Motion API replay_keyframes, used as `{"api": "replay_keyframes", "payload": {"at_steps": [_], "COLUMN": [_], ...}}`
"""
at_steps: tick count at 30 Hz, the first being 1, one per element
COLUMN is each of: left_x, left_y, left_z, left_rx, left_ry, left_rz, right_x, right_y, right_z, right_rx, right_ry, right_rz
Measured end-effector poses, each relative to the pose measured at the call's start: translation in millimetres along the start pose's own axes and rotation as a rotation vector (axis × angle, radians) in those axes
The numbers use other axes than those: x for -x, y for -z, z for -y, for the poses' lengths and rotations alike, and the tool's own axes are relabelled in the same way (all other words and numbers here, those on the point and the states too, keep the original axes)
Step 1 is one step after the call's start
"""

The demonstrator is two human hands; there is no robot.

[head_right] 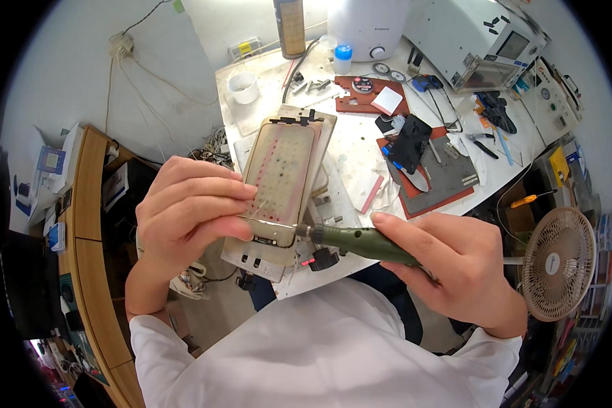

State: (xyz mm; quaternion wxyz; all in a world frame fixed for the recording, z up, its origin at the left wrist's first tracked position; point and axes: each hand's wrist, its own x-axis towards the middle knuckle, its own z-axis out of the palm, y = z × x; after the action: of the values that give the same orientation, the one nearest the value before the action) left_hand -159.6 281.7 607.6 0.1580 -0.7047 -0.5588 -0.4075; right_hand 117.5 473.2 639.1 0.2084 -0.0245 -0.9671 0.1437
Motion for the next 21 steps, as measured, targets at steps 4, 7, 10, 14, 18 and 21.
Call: {"api": "replay_keyframes", "payload": {"at_steps": [4, 7, 10, 14, 18, 21], "left_x": [6.4, 10.4, 13.7, 16.5, 19.9, 29.7], "left_y": [0.8, 2.4, 4.2, 5.8, 14.7, 15.2], "left_z": [-3.4, -3.4, -3.4, -3.3, -2.8, -6.5], "left_rx": [-0.059, -0.114, -0.115, -0.048, -0.056, -0.088], "left_ry": [-0.039, -0.064, -0.06, -0.011, -0.147, -0.274], "left_rz": [0.004, -0.003, -0.011, -0.022, 0.049, 0.002], "right_x": [-7.3, -9.9, -10.5, -12.8, -12.1, -18.0], "right_y": [-3.9, -4.2, -4.2, -4.0, 5.1, 20.2], "right_z": [3.1, 4.5, 4.7, 5.7, 2.3, 1.3], "right_rx": [-0.027, -0.025, -0.071, -0.146, -0.462, -0.736], "right_ry": [0.042, 0.037, 0.012, -0.015, -0.181, -0.348], "right_rz": [-0.032, -0.01, 0.004, 0.038, 0.231, 0.442]}}
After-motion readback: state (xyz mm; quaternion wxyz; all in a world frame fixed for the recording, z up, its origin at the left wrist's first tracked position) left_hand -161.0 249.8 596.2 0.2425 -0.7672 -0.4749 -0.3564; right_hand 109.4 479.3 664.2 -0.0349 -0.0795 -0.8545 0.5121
